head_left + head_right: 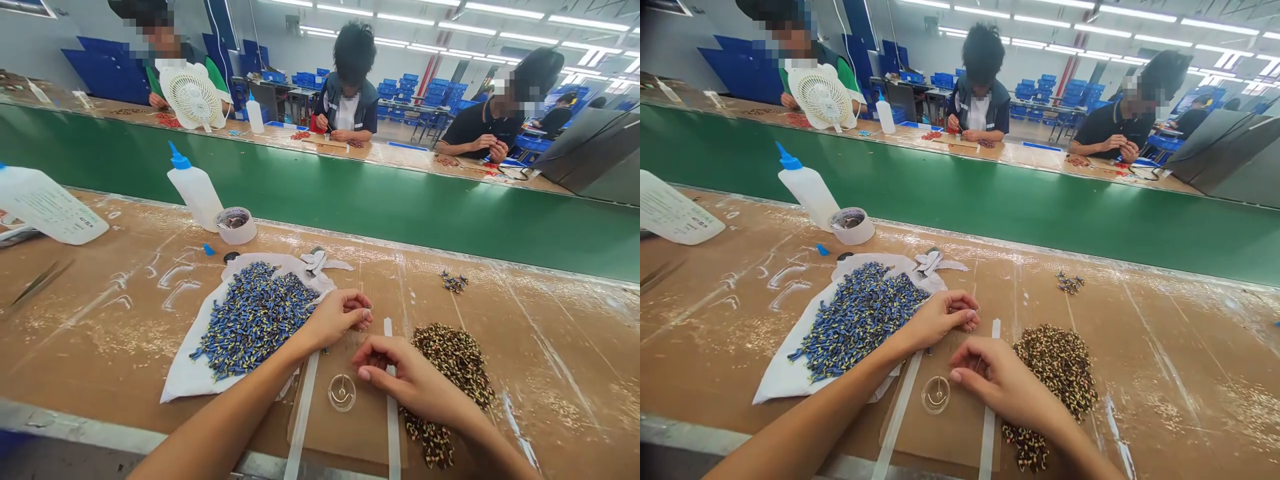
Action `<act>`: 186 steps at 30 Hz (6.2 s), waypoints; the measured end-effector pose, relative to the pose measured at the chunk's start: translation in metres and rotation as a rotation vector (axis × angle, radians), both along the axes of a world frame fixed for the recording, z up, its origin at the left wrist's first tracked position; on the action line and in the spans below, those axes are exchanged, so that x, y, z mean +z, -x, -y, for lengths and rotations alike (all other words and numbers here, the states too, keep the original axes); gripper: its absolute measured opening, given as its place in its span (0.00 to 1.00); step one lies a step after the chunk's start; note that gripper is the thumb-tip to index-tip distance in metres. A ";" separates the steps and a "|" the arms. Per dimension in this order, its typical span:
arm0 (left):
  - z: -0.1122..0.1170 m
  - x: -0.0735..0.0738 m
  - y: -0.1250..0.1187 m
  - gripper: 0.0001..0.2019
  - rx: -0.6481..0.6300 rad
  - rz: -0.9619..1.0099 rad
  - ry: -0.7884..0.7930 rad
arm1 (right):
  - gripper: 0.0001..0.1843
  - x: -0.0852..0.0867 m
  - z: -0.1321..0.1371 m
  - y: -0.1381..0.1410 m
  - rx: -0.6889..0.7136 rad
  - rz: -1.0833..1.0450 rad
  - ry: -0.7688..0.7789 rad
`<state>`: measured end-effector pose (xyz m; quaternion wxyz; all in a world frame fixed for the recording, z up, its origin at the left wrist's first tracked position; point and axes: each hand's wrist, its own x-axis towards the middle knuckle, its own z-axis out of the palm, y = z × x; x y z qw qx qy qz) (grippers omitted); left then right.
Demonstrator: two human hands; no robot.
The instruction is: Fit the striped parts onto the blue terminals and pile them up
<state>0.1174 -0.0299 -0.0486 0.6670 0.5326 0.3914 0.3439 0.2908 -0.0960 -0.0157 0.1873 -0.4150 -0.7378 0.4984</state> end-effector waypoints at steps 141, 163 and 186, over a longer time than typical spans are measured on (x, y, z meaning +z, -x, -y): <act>-0.004 0.010 0.004 0.02 -0.099 -0.275 -0.320 | 0.08 -0.017 -0.061 -0.134 -0.456 0.445 -0.255; -0.008 0.016 0.013 0.05 -0.005 -0.353 -0.386 | 0.12 -0.016 -0.051 -0.101 -0.205 0.360 -0.227; -0.026 0.101 0.014 0.07 0.155 -0.246 -0.564 | 0.07 0.012 -0.057 -0.090 -0.351 0.225 -0.269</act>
